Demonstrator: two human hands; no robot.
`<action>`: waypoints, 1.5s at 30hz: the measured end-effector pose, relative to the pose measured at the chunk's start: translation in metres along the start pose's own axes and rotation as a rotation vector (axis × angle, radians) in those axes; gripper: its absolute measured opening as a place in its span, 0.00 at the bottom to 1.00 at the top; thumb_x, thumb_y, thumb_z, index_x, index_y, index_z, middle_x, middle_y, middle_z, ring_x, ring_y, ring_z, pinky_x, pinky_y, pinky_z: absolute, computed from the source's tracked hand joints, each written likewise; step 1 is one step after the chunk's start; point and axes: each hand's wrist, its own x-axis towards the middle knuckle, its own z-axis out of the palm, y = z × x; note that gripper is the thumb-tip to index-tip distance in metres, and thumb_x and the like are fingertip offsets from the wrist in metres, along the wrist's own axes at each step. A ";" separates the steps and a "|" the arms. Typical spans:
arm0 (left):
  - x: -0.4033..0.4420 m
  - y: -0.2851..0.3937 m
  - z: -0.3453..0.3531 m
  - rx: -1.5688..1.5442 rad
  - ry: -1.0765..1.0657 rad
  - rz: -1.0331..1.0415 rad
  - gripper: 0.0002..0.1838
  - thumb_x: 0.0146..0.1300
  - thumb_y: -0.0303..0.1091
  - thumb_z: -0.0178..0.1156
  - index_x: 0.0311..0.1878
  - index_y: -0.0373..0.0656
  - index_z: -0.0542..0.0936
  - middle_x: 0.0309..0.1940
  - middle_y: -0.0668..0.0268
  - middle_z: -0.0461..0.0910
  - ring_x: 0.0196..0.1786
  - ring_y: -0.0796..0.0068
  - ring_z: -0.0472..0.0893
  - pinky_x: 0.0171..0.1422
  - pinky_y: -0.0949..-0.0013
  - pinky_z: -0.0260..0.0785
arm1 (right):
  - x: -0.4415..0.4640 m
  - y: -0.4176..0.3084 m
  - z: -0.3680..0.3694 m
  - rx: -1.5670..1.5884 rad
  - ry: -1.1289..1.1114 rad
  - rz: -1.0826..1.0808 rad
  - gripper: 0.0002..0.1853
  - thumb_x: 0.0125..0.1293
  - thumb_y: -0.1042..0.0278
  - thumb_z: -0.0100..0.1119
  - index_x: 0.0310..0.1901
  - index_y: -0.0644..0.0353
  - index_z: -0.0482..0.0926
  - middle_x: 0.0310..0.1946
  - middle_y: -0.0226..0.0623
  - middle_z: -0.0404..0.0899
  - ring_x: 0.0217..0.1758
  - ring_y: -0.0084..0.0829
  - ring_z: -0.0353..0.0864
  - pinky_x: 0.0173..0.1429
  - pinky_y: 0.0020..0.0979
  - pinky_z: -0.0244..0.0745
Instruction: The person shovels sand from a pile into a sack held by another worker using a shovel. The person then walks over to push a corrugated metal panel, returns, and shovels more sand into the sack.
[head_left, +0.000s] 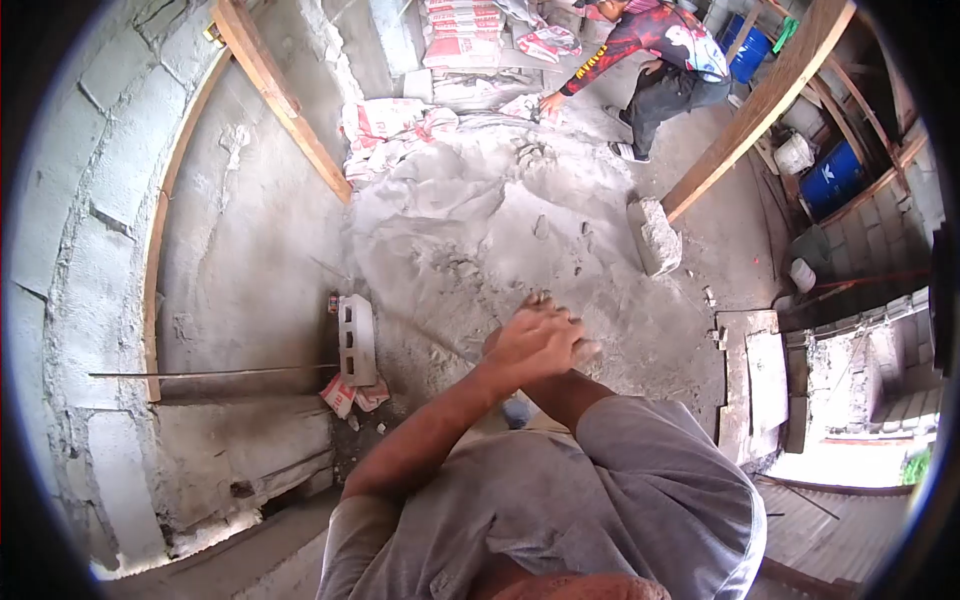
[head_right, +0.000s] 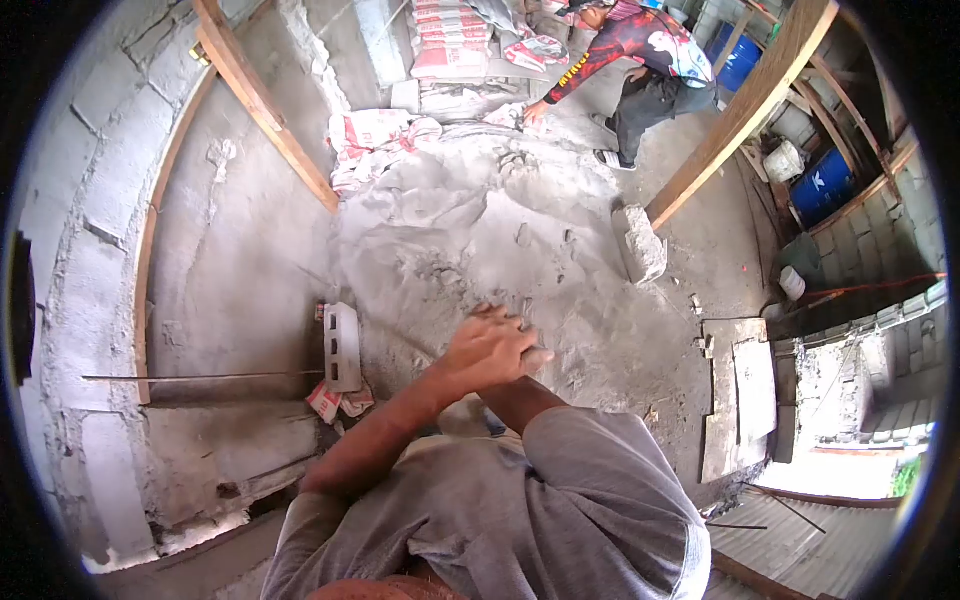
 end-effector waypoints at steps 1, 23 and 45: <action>-0.001 -0.002 0.000 0.012 0.011 -0.033 0.25 0.63 0.59 0.55 0.47 0.47 0.82 0.45 0.61 0.82 0.52 0.63 0.79 0.57 0.58 0.69 | -0.004 -0.005 -0.005 -0.003 0.019 -0.046 0.24 0.59 0.55 0.61 0.56 0.57 0.78 0.53 0.44 0.80 0.53 0.46 0.80 0.54 0.51 0.74; -0.114 -0.175 -0.083 0.365 0.449 -0.994 0.29 0.68 0.63 0.46 0.33 0.45 0.82 0.26 0.51 0.82 0.33 0.46 0.82 0.39 0.50 0.73 | -0.147 0.291 0.218 0.238 -0.265 0.269 0.23 0.54 0.51 0.64 0.42 0.64 0.84 0.41 0.50 0.83 0.46 0.47 0.84 0.50 0.43 0.79; -0.074 -0.177 -0.110 0.194 0.175 -1.069 0.37 0.51 0.75 0.56 0.42 0.46 0.84 0.35 0.54 0.84 0.45 0.54 0.83 0.51 0.57 0.72 | -0.110 0.162 0.137 0.485 -0.408 -0.342 0.25 0.62 0.44 0.58 0.51 0.55 0.82 0.45 0.41 0.84 0.48 0.40 0.83 0.52 0.38 0.76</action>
